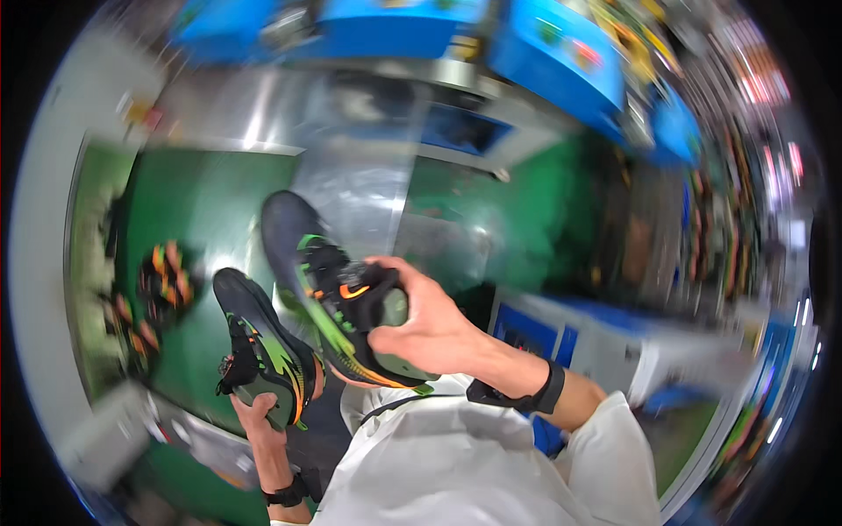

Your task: Operating an industrial machine to press and shape shoe uppers, then inspecting the finished product.

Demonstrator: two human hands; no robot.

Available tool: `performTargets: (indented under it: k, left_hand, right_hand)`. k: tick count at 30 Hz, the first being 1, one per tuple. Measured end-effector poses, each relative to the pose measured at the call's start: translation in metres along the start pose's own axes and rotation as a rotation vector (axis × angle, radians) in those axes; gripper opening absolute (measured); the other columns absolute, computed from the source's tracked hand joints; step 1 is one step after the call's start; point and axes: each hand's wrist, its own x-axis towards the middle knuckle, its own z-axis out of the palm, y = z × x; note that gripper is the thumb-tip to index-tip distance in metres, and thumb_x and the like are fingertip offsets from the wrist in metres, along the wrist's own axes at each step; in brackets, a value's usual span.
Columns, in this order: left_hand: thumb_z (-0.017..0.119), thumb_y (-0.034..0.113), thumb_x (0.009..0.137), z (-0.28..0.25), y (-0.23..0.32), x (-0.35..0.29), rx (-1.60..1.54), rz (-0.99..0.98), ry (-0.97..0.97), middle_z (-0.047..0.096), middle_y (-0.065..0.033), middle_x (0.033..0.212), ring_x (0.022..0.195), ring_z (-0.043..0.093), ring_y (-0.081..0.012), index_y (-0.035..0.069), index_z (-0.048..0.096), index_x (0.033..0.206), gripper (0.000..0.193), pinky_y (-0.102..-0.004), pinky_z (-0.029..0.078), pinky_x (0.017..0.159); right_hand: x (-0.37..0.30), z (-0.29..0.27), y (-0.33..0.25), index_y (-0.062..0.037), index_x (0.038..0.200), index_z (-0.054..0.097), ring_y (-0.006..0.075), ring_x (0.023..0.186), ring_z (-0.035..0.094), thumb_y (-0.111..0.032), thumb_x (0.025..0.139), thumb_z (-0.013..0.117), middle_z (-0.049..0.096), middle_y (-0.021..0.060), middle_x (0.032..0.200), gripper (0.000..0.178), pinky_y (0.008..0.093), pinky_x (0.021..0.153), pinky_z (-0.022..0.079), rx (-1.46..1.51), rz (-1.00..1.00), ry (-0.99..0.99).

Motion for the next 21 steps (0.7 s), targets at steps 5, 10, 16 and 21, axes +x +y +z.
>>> performTargets:
  k: [5,10,16,21]
  left_hand:
    - [0.071,0.009,0.060,0.078,0.070,0.011,0.289,0.273,-0.761,0.054,-0.0108,0.120,0.107,0.057,-0.0245,0.002,0.035,0.139,0.087,-0.0355,0.047,0.094]
    - [0.081,0.017,0.052,0.149,0.108,-0.072,0.255,0.017,-1.476,0.050,-0.0147,0.130,0.119,0.053,-0.0281,0.003,0.026,0.143,0.107,-0.0391,0.045,0.101]
    - [0.069,0.001,0.056,0.213,0.031,-0.215,0.583,-0.730,-1.858,0.044,-0.0122,0.139,0.129,0.045,-0.0260,0.004,0.028,0.146,0.099,-0.0385,0.035,0.110]
    - [0.066,0.002,0.059,0.252,-0.025,-0.322,0.923,-0.341,-2.131,0.047,-0.0127,0.135,0.126,0.046,-0.0221,-0.002,0.032,0.143,0.090,-0.0332,0.035,0.108]
  right_hand:
    - [-0.152,-0.004,-0.023,-0.0022,0.134,0.041,0.0195,0.113,0.053,-0.006,0.071,0.067,0.056,0.0118,0.120,0.068,0.0323,0.103,0.037,0.073,-0.272,0.503]
    - [-0.334,0.051,0.010,0.0005,0.136,0.040,0.0210,0.115,0.053,-0.006,0.069,0.071,0.056,0.0112,0.122,0.074,0.0339,0.104,0.037,0.156,-0.421,0.983]
    - [-0.506,0.196,0.090,0.0034,0.128,0.047,0.0209,0.105,0.057,-0.005,0.063,0.066,0.059,0.0094,0.113,0.069,0.0307,0.098,0.042,0.601,-0.010,1.958]
    - [-0.527,0.168,0.144,0.0042,0.136,0.038,0.0237,0.112,0.049,-0.004,0.076,0.057,0.050,0.0144,0.123,0.064,0.0327,0.101,0.037,0.244,0.311,2.389]
